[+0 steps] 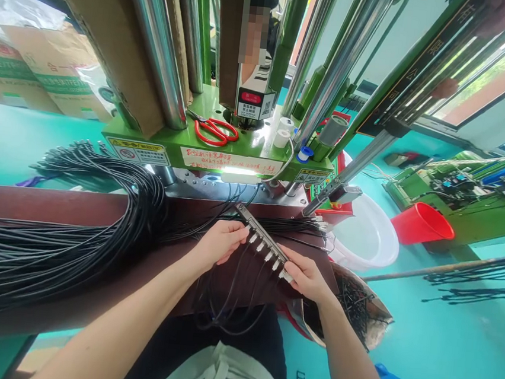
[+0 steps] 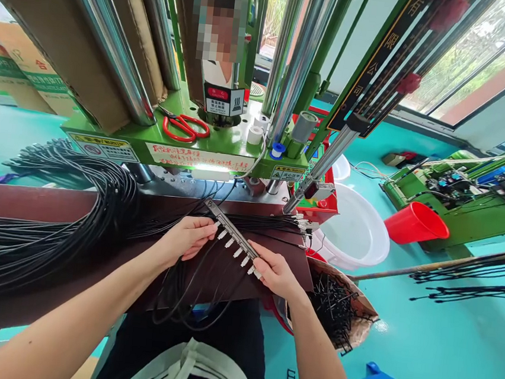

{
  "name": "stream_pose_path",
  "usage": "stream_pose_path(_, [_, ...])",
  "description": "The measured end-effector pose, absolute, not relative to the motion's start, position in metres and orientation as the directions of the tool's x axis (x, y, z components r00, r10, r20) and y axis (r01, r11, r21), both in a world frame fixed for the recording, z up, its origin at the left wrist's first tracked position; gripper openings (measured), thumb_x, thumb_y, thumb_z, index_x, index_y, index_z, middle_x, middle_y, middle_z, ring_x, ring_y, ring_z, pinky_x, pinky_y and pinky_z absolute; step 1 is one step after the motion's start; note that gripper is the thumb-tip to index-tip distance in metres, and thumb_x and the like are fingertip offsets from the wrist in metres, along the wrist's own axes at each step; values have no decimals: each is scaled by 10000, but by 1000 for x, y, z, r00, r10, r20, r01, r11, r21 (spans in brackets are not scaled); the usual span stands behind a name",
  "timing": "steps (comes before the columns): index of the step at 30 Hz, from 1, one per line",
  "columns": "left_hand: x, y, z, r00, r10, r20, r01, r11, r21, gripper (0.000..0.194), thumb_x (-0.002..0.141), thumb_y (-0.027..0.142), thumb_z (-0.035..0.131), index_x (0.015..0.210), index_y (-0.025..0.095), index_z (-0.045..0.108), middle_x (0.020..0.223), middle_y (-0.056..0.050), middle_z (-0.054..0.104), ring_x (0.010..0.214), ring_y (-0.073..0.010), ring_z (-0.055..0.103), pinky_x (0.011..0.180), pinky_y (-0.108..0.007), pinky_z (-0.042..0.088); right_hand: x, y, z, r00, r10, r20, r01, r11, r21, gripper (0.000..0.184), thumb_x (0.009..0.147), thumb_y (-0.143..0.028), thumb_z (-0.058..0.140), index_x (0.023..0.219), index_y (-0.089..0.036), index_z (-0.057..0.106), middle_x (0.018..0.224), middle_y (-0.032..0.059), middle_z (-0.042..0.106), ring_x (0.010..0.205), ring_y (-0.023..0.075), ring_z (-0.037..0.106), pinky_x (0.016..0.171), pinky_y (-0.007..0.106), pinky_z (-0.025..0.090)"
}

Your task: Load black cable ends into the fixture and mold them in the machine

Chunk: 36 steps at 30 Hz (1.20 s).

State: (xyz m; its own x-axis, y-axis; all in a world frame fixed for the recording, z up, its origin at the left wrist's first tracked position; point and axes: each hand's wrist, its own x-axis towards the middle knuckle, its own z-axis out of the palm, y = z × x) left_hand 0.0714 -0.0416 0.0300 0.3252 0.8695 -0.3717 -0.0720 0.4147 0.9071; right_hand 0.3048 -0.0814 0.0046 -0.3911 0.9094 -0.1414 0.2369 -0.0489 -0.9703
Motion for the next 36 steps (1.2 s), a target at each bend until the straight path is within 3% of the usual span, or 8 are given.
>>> stream_pose_path(3, [72,-38,28,329,872,-363,-85,410,908,326,669,440,587,572,182,413,326,130,214,260,-13,134,246,-148,151,303,-82,6,-391,911,-133,260,-29,-965,530,844,-429,472,1279,-126,461,610,5,519,410,40,317,350,182,242])
stream_pose_path(6, [74,-34,23,355,873,-334,-72,382,922,306,696,440,552,594,184,419,330,125,233,249,-25,173,257,-156,171,300,-82,7,-372,909,-187,212,-113,-971,556,826,-453,491,1279,-132,455,607,-8,495,399,29,288,340,174,216])
stream_pose_path(11, [68,-32,22,328,912,-247,181,195,964,265,757,436,462,704,180,505,440,63,441,311,-74,380,318,-186,300,306,-76,14,-302,901,-311,165,-272,-948,536,775,-464,555,1204,-146,507,581,-36,442,395,22,269,337,162,161])
stream_pose_path(15, [47,-35,31,240,968,-71,314,-8,950,231,770,397,470,833,196,566,577,38,520,428,-80,445,401,-186,330,327,-59,34,-269,886,-379,302,-296,-906,495,704,-430,639,1105,-161,533,614,-42,458,401,16,258,344,159,146])
stream_pose_path(20, [19,-36,26,73,995,67,335,-88,938,235,803,373,437,773,183,571,553,38,477,505,-94,446,506,-206,359,346,-35,66,-317,871,-374,509,-177,-843,436,725,-394,625,1090,-176,533,595,-55,430,437,36,317,378,167,212])
stream_pose_path(24, [7,-31,13,-112,967,228,489,-146,860,224,814,348,431,805,179,578,717,-8,586,627,-127,505,615,-241,387,352,-24,76,-281,881,-380,598,-149,-787,451,733,-418,595,1098,-160,537,552,-67,374,422,41,302,373,179,199])
stream_pose_path(29, [4,-22,3,-34,923,383,706,-249,663,202,829,272,404,787,174,575,804,-49,595,819,-193,509,763,-306,394,355,-19,79,-260,880,-398,641,-151,-753,528,698,-450,599,1122,-143,534,521,-76,346,409,43,281,377,190,186])
stream_pose_path(36, [11,-19,0,37,941,335,836,-213,506,213,832,284,419,907,160,576,924,-82,598,901,-233,514,788,-364,399,375,-21,71,-172,887,-428,687,-203,-698,585,711,-474,568,1176,-129,485,509,-90,317,399,46,247,380,195,165])
